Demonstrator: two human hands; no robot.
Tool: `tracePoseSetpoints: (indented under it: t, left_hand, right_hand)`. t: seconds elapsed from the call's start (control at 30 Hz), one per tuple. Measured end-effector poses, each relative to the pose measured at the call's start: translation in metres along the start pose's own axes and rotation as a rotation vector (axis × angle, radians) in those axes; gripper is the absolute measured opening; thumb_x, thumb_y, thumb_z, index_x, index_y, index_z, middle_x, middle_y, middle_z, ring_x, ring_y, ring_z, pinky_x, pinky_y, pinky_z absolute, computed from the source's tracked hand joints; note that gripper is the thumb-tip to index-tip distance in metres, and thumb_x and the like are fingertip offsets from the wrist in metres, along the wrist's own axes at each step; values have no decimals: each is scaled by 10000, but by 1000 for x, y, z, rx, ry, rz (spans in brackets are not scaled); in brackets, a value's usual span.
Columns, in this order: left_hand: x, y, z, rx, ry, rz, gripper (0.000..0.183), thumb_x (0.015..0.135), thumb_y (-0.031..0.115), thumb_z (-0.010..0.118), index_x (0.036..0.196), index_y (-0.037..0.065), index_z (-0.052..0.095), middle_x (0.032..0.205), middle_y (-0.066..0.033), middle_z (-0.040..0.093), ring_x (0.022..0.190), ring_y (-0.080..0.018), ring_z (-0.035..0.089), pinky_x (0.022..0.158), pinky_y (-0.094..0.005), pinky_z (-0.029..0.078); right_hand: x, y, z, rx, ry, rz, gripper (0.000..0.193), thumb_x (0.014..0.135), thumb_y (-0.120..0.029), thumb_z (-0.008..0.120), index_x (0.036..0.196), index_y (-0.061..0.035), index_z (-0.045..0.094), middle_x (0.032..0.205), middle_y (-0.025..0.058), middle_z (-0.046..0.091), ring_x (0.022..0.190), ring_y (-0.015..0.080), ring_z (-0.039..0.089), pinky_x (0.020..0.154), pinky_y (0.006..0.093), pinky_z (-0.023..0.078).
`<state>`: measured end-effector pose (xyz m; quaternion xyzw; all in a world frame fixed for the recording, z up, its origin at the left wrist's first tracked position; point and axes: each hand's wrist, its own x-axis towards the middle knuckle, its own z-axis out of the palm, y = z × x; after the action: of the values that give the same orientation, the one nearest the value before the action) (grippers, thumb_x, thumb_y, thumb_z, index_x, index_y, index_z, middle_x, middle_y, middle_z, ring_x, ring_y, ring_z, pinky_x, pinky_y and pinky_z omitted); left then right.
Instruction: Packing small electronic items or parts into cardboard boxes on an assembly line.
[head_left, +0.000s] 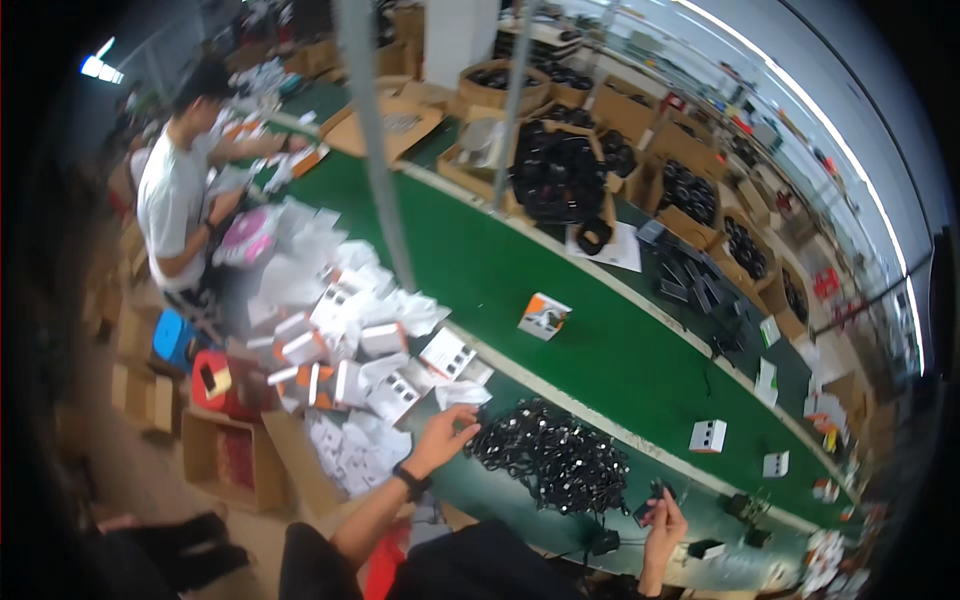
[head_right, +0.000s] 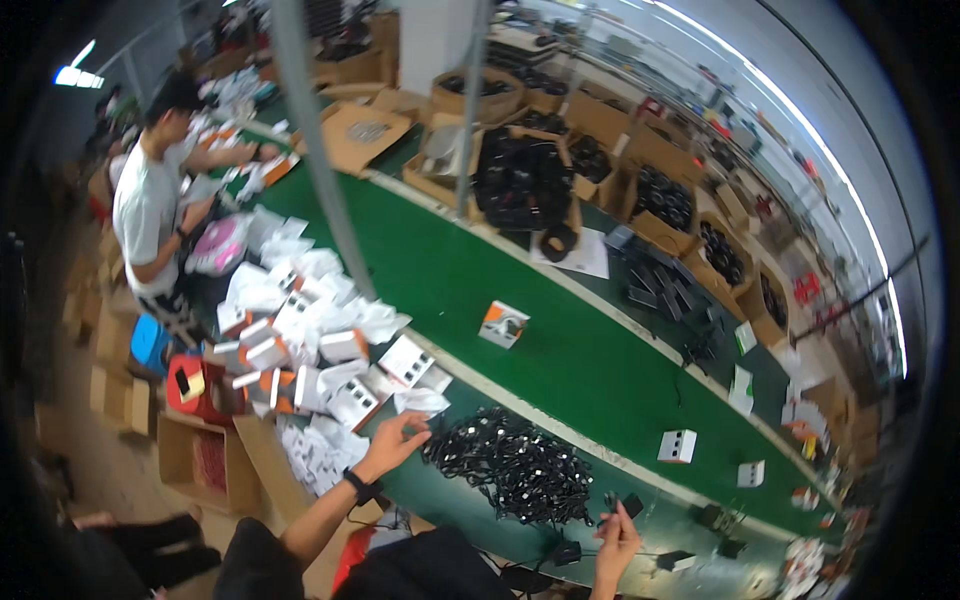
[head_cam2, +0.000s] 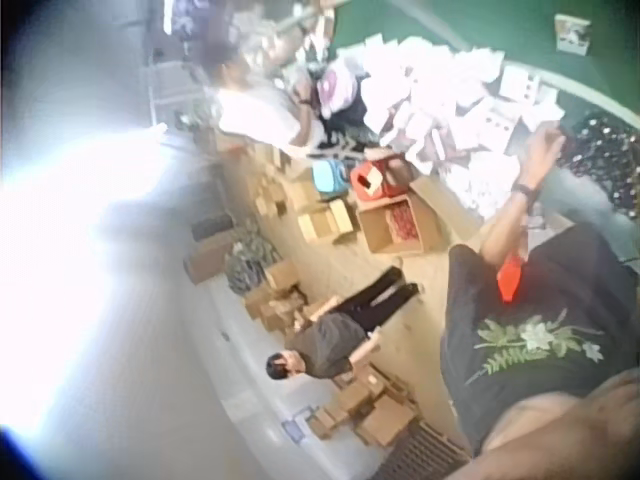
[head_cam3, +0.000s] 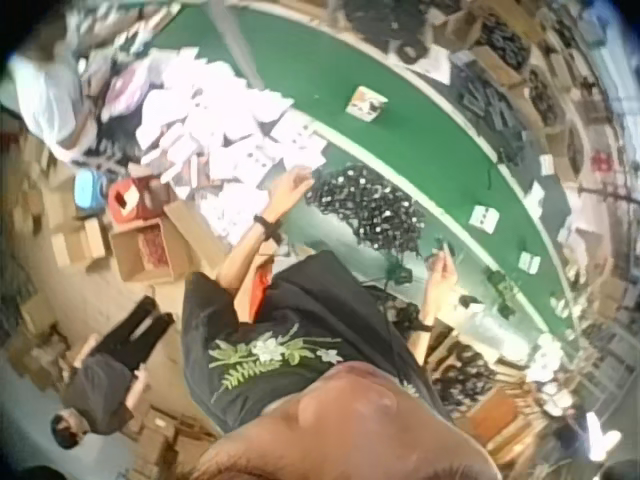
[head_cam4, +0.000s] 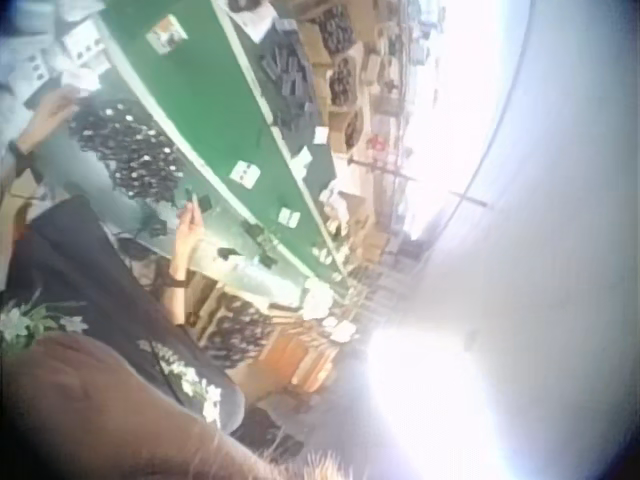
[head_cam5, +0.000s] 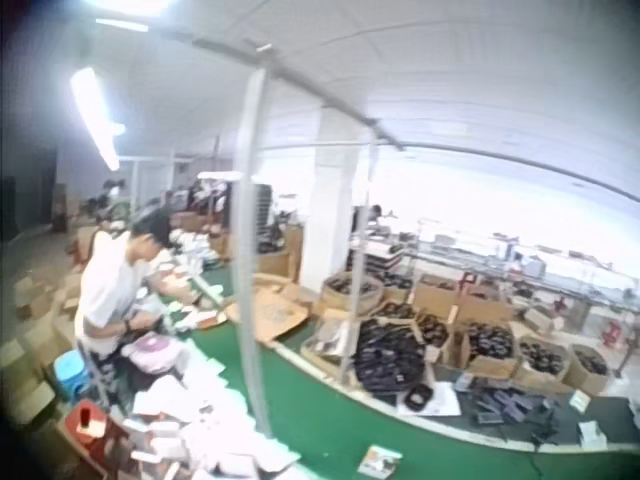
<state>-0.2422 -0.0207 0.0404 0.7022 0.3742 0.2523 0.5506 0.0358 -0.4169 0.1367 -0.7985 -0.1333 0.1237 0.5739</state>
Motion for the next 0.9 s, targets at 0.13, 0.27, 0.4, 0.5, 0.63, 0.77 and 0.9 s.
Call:
tracePoseSetpoints:
  t: [0.13, 0.27, 0.4, 0.5, 0.63, 0.77, 0.9]
  left_hand:
    - [96, -3, 58, 221, -88, 197, 406, 949, 140, 822, 1336, 95, 709, 1251, -163, 751, 1171, -324, 735, 953, -455, 607]
    - [178, -8, 94, 478, -139, 333, 489, 930, 130, 838, 1392, 107, 680, 1411, -198, 658, 1311, -412, 636, 1085, -504, 560]
    - [255, -14, 125, 662, -99, 426, 522, 919, 187, 859, 1410, 206, 684, 1648, -253, 426, 1436, -497, 506, 1147, -525, 513]
    - [303, -21, 134, 737, -111, 476, 454, 913, 235, 875, 1343, 211, 732, 1717, -249, 338, 1472, -486, 480, 1125, -518, 534]
    - [338, -22, 151, 697, -190, 540, 361, 892, 266, 898, 1218, 155, 790, 1730, -219, 337, 1493, -433, 479, 1095, -497, 559]
    - [350, -36, 167, 534, -137, 375, 346, 857, 257, 922, 1154, 118, 809, 1629, -151, 503, 1340, -380, 630, 1056, -470, 583]
    - [344, -38, 162, 486, -222, 484, 262, 849, 159, 893, 1098, 101, 837, 1544, -147, 567, 1285, -376, 653, 995, -476, 603]
  right_hand:
    - [27, -11, 37, -69, -62, -29, 270, 1060, -139, 743, 1276, 14, 793, 961, 106, 788, 709, 119, 638, 619, 280, 549]
    - [73, -34, 74, -234, -88, -266, 178, 978, -77, 814, 1146, -24, 843, 942, 115, 765, 707, 162, 662, 669, 270, 540]
    - [123, -34, 129, -120, -99, -199, 179, 959, -67, 832, 1132, -18, 841, 977, 104, 768, 749, 182, 699, 681, 285, 566]
    - [156, -20, 186, -70, -112, -147, 156, 940, -67, 849, 1089, -22, 841, 1024, 130, 803, 810, 209, 747, 686, 312, 588]
    - [201, -6, 261, -145, -98, -246, 128, 900, -52, 856, 1027, -42, 843, 992, 129, 811, 921, 305, 744, 795, 406, 605]
    - [244, 10, 331, -294, -143, -309, 110, 902, -66, 827, 1009, -47, 839, 1001, 134, 807, 1001, 336, 711, 866, 450, 589]
    - [275, 25, 370, -419, -70, -501, 111, 908, -56, 800, 1014, -51, 832, 1002, 106, 807, 1032, 347, 697, 889, 461, 590]
